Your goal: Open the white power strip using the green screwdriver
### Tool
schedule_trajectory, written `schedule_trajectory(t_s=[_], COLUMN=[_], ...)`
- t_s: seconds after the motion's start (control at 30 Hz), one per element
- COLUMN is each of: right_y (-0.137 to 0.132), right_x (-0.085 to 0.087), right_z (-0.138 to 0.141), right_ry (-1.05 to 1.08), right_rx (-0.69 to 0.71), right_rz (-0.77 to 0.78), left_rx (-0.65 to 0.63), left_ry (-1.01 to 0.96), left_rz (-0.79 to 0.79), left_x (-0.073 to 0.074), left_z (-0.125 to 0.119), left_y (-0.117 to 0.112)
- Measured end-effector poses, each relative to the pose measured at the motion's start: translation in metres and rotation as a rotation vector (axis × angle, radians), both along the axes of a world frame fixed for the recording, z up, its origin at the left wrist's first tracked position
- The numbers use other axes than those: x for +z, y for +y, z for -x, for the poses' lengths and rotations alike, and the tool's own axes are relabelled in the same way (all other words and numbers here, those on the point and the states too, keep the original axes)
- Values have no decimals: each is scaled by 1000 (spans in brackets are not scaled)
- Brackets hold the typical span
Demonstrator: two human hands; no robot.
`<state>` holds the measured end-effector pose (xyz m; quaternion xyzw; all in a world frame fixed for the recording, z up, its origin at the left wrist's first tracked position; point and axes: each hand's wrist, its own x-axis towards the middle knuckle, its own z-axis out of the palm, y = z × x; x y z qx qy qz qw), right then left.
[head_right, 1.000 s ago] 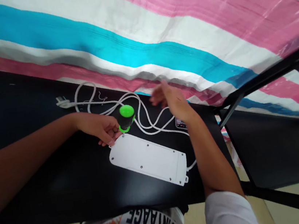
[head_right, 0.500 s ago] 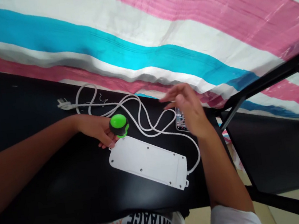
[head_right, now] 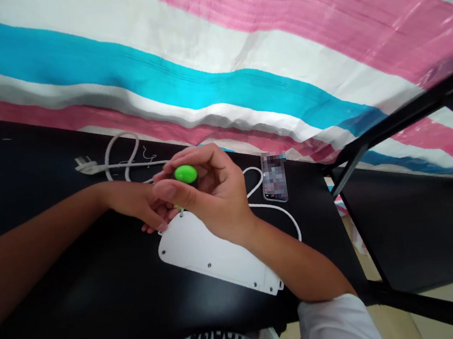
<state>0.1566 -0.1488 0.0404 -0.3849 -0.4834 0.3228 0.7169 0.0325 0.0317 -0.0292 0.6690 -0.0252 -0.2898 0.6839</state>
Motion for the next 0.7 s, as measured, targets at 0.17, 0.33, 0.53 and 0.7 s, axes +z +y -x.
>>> schedule_trajectory(t_s=[0.17, 0.33, 0.53, 0.7], right_y=[-7, -15, -49, -52], right_x=[17, 30, 65, 65], right_z=[-15, -44, -105, -82], right_ry=[-247, -283, -430, -522], right_rx=[175, 278, -1, -245], right_rz=[157, 203, 195, 63], left_rx=[-4, -20, 5, -28], left_ry=[-17, -28, -109, -78], left_rz=[-26, -54, -87, -144], left_x=[6, 8, 11, 13], left_z=[-1, -1, 0, -1], left_y=[-1, -3, -5, -4])
